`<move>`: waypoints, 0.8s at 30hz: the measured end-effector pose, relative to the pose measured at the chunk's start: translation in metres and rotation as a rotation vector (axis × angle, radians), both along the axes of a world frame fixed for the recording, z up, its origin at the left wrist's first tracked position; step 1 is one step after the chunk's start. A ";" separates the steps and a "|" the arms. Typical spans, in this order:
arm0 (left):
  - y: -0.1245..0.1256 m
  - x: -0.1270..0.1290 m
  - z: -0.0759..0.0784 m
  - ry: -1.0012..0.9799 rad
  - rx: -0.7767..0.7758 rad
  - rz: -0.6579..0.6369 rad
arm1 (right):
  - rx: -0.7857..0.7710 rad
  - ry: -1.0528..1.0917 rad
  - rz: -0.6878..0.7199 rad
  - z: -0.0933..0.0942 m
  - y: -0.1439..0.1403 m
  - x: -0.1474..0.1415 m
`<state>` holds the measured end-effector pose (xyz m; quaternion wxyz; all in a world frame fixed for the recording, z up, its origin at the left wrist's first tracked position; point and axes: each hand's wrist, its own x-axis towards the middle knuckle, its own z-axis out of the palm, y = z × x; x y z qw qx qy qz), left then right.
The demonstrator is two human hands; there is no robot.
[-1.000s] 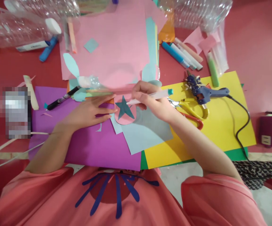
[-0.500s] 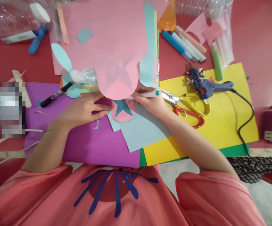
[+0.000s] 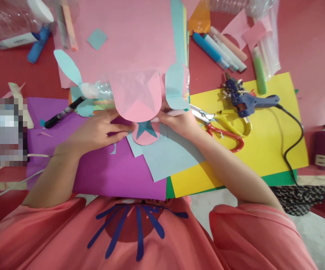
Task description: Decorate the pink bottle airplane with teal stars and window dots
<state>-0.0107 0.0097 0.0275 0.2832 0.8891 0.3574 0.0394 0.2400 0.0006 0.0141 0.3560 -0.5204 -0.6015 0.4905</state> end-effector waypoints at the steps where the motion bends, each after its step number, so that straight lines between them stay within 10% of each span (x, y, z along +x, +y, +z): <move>1: 0.000 0.000 -0.001 -0.002 0.001 0.001 | 0.003 0.000 -0.001 0.000 0.000 0.000; 24: 0.000 -0.001 -0.003 -0.002 0.015 -0.003 | 0.059 -0.095 -0.035 -0.002 -0.003 0.002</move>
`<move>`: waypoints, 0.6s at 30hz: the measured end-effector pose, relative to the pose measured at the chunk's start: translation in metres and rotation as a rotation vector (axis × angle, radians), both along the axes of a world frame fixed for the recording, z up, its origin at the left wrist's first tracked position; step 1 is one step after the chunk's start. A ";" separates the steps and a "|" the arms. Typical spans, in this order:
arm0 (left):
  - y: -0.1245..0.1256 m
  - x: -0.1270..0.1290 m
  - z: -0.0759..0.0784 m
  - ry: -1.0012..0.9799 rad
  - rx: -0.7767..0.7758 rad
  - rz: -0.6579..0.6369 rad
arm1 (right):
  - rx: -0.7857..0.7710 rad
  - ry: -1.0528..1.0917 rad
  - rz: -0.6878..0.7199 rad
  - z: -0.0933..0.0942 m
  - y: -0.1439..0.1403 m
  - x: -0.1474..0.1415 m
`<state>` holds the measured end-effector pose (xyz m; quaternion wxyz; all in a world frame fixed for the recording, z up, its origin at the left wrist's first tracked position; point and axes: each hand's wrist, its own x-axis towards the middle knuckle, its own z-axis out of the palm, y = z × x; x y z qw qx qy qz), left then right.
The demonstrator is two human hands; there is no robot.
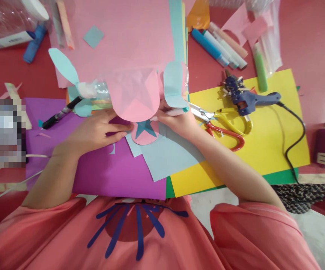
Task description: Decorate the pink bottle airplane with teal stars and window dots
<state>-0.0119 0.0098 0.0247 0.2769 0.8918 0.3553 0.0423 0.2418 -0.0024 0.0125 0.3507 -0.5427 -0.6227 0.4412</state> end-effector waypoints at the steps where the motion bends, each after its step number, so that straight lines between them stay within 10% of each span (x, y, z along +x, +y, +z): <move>1: 0.000 0.000 0.000 0.002 0.000 0.000 | 0.003 0.022 0.015 0.001 0.000 0.000; 18: 0.000 0.000 -0.001 -0.027 0.017 -0.006 | 0.065 -0.039 -0.039 -0.001 -0.001 -0.001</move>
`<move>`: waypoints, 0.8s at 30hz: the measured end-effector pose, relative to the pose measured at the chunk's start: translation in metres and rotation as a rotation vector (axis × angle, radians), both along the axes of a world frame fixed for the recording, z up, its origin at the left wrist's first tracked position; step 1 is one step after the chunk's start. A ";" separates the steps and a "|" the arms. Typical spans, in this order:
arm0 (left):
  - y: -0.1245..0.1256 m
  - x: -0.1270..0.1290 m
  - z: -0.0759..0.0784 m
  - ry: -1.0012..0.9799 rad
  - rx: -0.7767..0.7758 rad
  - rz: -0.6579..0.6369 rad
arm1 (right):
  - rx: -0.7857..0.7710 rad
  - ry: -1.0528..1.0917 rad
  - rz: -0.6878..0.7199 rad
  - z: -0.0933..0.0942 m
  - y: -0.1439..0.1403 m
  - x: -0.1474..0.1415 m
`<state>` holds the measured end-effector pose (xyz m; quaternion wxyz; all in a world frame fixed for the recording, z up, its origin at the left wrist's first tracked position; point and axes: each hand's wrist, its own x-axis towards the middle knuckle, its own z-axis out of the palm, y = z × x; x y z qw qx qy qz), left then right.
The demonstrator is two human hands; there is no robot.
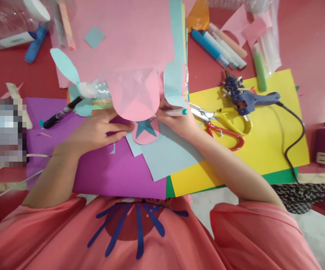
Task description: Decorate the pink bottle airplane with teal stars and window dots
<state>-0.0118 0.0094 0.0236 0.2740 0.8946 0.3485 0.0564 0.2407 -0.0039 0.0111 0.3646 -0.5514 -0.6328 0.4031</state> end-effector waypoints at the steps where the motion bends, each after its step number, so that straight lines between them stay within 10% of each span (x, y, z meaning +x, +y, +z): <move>1: 0.000 0.000 0.000 0.006 -0.003 0.002 | -0.006 -0.012 0.008 0.000 0.000 0.001; 24: 0.000 0.000 0.001 0.004 -0.034 0.024 | 0.066 0.036 0.038 -0.005 0.001 0.001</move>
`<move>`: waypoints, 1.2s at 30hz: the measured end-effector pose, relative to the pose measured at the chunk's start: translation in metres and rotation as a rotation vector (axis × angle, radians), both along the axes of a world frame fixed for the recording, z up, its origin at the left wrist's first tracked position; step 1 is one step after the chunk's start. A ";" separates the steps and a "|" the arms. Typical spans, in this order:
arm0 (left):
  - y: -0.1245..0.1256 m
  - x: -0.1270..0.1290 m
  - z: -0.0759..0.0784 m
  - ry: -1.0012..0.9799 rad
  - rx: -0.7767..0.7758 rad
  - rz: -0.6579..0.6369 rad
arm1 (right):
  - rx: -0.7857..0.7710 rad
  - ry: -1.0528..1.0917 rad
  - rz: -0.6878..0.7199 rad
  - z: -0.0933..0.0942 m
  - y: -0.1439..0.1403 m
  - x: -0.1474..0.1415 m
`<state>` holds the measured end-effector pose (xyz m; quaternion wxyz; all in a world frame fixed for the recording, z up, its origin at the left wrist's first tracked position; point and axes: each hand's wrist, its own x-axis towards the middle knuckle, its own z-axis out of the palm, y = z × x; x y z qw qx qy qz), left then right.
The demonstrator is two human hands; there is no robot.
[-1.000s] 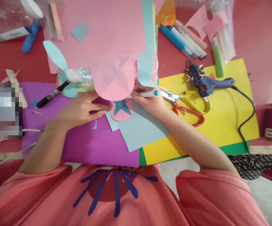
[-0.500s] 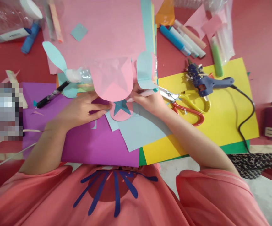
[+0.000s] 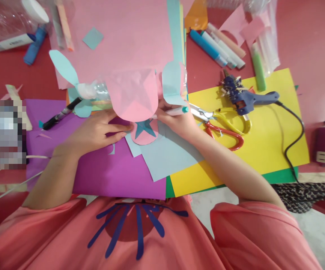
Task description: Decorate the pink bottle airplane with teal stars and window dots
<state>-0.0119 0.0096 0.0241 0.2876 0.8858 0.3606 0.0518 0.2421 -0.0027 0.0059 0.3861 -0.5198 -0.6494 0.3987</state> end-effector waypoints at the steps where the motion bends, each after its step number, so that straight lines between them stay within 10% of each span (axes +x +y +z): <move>1: 0.000 0.000 0.000 0.000 0.000 0.001 | -0.013 -0.004 0.006 0.001 0.000 0.001; 36: -0.001 0.001 0.001 -0.001 0.001 0.009 | -0.041 -0.026 -0.080 0.003 -0.002 -0.002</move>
